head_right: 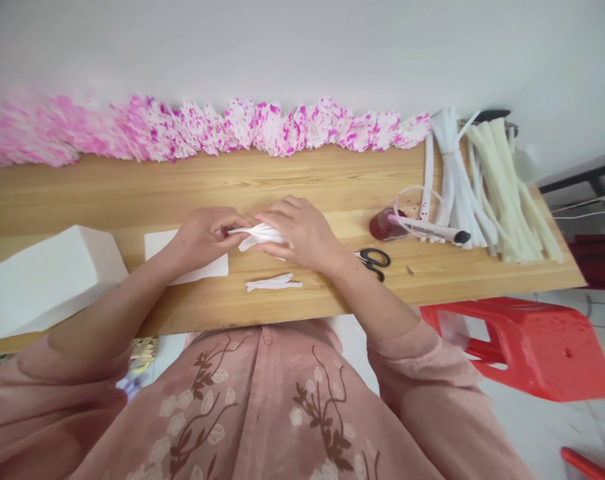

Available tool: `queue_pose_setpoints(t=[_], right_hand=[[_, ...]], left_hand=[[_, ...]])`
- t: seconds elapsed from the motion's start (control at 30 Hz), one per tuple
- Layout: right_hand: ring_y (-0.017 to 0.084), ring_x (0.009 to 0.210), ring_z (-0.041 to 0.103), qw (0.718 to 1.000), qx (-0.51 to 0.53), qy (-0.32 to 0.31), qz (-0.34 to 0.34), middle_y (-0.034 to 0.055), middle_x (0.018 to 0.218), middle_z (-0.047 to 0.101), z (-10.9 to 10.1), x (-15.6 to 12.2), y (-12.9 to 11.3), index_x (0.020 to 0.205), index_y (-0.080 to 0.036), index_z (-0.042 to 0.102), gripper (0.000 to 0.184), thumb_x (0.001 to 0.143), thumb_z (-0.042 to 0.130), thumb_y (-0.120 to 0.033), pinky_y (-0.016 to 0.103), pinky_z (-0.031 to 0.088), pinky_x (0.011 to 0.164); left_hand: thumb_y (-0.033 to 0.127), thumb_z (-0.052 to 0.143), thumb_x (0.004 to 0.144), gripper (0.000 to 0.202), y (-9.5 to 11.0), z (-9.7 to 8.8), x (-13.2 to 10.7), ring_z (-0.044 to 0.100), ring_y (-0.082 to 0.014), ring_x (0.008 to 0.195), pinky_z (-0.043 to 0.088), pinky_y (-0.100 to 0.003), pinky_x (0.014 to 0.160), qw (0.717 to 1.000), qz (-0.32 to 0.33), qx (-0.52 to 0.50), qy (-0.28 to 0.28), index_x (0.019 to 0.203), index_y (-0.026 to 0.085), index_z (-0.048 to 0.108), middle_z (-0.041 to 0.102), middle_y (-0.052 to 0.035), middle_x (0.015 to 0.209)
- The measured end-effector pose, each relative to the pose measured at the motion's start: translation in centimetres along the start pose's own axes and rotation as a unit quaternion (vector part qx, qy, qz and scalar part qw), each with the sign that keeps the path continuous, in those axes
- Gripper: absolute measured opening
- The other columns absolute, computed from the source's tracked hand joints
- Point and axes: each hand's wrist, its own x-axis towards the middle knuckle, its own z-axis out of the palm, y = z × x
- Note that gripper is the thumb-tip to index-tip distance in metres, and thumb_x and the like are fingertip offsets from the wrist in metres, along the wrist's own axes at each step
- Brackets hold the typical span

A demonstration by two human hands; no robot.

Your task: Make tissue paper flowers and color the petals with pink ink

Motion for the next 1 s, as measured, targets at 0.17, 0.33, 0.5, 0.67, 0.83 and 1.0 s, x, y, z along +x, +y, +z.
queue_pose_setpoints(t=[0.17, 0.33, 0.5, 0.67, 0.83, 1.0], right_hand=[[0.020, 0.081, 0.057, 1.000, -0.005, 0.030, 0.002, 0.0072, 0.088, 0.068, 0.4, -0.1, 0.1, 0.103, -0.021, 0.070, 0.031, 0.092, 0.054, -0.045, 0.036, 0.043, 0.074], [0.018, 0.075, 0.057, 0.996, 0.022, 0.090, 0.006, 0.0043, 0.079, 0.068, 0.2, -0.2, 0.4, 0.091, -0.023, 0.072, 0.025, 0.094, 0.054, -0.039, 0.035, 0.044, 0.071], [0.017, 0.072, 0.058, 0.987, 0.014, 0.157, 0.031, 0.0041, 0.078, 0.069, -0.6, -0.4, 0.4, 0.091, -0.024, 0.074, 0.021, 0.092, 0.057, -0.037, 0.035, 0.045, 0.068], [0.018, 0.071, 0.058, 0.982, -0.027, 0.180, 0.039, 0.0043, 0.075, 0.069, -0.8, -0.7, 0.4, 0.092, -0.024, 0.074, 0.018, 0.091, 0.059, -0.035, 0.035, 0.044, 0.067], [0.017, 0.072, 0.057, 0.983, -0.057, 0.171, 0.010, 0.0041, 0.077, 0.070, -0.6, -0.7, 0.4, 0.091, -0.023, 0.074, 0.017, 0.091, 0.060, -0.033, 0.035, 0.041, 0.066], [0.017, 0.073, 0.058, 0.986, -0.057, 0.156, 0.017, 0.0040, 0.078, 0.070, -0.4, -0.7, 0.4, 0.091, -0.023, 0.073, 0.017, 0.091, 0.059, -0.033, 0.035, 0.040, 0.068]], left_hand=[[0.022, 0.058, 0.083, 0.015, 0.1, 0.1, 0.0, 0.054, -0.0107, 0.062, 0.036, -0.023, 0.059, 1.000, 0.007, 0.006, 0.007, 0.089, 0.017, 0.071, 0.067, -0.0001, 0.073], [0.037, 0.063, 0.083, 0.022, 0.1, -0.5, -0.1, 0.058, -0.0123, 0.067, 0.041, -0.023, 0.062, 0.998, -0.013, -0.060, 0.000, 0.095, 0.019, 0.068, 0.070, -0.0009, 0.082], [0.051, 0.050, 0.091, 0.036, -0.5, -0.9, -0.3, 0.057, -0.0132, 0.068, 0.042, -0.024, 0.063, 0.983, -0.056, -0.155, 0.078, 0.089, 0.017, 0.061, 0.065, -0.0023, 0.075], [0.054, 0.049, 0.089, 0.044, -0.4, -0.9, -0.2, 0.053, -0.0128, 0.066, 0.040, -0.025, 0.062, 0.977, -0.092, -0.180, 0.070, 0.070, 0.016, 0.061, 0.059, -0.0012, 0.067], [0.044, 0.065, 0.080, 0.028, -0.1, -0.2, 0.0, 0.056, -0.0139, 0.072, 0.043, -0.025, 0.065, 0.960, -0.115, -0.248, 0.065, 0.075, 0.017, 0.069, 0.066, -0.0025, 0.076], [0.037, 0.068, 0.078, 0.021, -0.9, 0.1, 0.1, 0.056, -0.0123, 0.067, 0.044, -0.025, 0.063, 0.944, -0.138, -0.278, 0.112, 0.074, 0.016, 0.067, 0.066, -0.0017, 0.073]])
